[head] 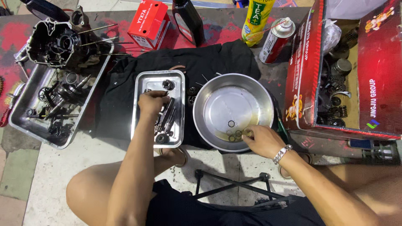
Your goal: The person cleans small mechanical parts by wiping a metal bowl with a cloth, pouring a yellow liquid into the bowl, and scrubbing gears and rings with a toothbrush. The cleaned parts are placed into a tray and a cardboard box.
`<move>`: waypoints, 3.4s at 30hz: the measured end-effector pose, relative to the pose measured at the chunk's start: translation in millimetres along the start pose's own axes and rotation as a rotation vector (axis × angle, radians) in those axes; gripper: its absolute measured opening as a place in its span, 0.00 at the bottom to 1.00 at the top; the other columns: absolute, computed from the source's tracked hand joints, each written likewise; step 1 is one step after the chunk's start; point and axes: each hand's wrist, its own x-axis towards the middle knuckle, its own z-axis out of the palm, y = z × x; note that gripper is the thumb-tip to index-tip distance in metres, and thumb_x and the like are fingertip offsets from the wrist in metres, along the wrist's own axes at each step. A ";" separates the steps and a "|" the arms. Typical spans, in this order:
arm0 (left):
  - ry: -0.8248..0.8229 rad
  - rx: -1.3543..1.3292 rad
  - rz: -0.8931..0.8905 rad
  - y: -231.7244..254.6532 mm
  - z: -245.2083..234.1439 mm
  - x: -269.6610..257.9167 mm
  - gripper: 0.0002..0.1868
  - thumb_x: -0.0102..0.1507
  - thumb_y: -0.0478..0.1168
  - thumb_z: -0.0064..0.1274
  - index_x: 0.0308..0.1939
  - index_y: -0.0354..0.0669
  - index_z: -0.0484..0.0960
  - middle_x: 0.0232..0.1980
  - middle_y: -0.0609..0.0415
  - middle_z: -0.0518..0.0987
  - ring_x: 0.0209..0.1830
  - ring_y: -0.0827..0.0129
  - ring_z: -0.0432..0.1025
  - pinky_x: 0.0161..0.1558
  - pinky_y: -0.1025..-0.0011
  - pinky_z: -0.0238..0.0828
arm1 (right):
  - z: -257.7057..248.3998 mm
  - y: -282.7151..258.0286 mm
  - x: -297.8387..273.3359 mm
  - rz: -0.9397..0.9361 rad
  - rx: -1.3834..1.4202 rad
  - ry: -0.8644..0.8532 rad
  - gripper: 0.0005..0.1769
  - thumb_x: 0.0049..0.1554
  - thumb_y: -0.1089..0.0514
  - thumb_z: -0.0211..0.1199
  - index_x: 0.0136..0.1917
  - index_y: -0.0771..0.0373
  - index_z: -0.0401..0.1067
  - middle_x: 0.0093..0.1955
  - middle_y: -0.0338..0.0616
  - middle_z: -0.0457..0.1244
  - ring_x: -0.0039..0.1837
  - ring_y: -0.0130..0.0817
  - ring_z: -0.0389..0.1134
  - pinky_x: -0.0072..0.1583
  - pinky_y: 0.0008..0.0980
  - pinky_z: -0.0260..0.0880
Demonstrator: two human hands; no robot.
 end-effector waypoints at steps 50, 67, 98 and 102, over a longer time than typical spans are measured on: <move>-0.523 0.611 0.536 14.1 157.7 -117.9 0.10 0.54 0.36 0.66 0.38 0.42 0.83 0.41 0.48 0.83 0.46 0.52 0.78 0.48 0.58 0.75 | 61.9 19.4 42.8 -0.159 -0.240 0.197 0.12 0.45 0.63 0.69 0.44 0.68 0.77 0.48 0.56 0.68 0.54 0.54 0.71 0.57 0.48 0.71; -0.482 0.413 0.379 11.3 132.2 -115.4 0.11 0.51 0.35 0.68 0.37 0.40 0.88 0.35 0.47 0.86 0.37 0.59 0.81 0.44 0.64 0.77 | 54.3 28.3 50.1 -0.084 -0.200 0.114 0.08 0.52 0.65 0.60 0.42 0.66 0.80 0.44 0.61 0.69 0.49 0.57 0.72 0.55 0.51 0.72; -0.702 0.634 0.961 -10.9 160.5 -135.2 0.17 0.53 0.29 0.53 0.45 0.43 0.84 0.41 0.43 0.81 0.45 0.45 0.76 0.46 0.52 0.73 | 33.4 28.4 45.4 -0.059 -0.106 0.129 0.08 0.52 0.62 0.66 0.47 0.63 0.79 0.45 0.59 0.70 0.50 0.58 0.72 0.54 0.48 0.72; -0.662 0.695 0.951 -14.4 164.0 -135.0 0.09 0.58 0.30 0.54 0.41 0.42 0.84 0.45 0.45 0.82 0.45 0.47 0.77 0.46 0.53 0.74 | 29.9 24.0 44.2 -0.056 -0.079 0.137 0.09 0.52 0.60 0.67 0.47 0.63 0.79 0.44 0.56 0.71 0.49 0.54 0.73 0.54 0.46 0.73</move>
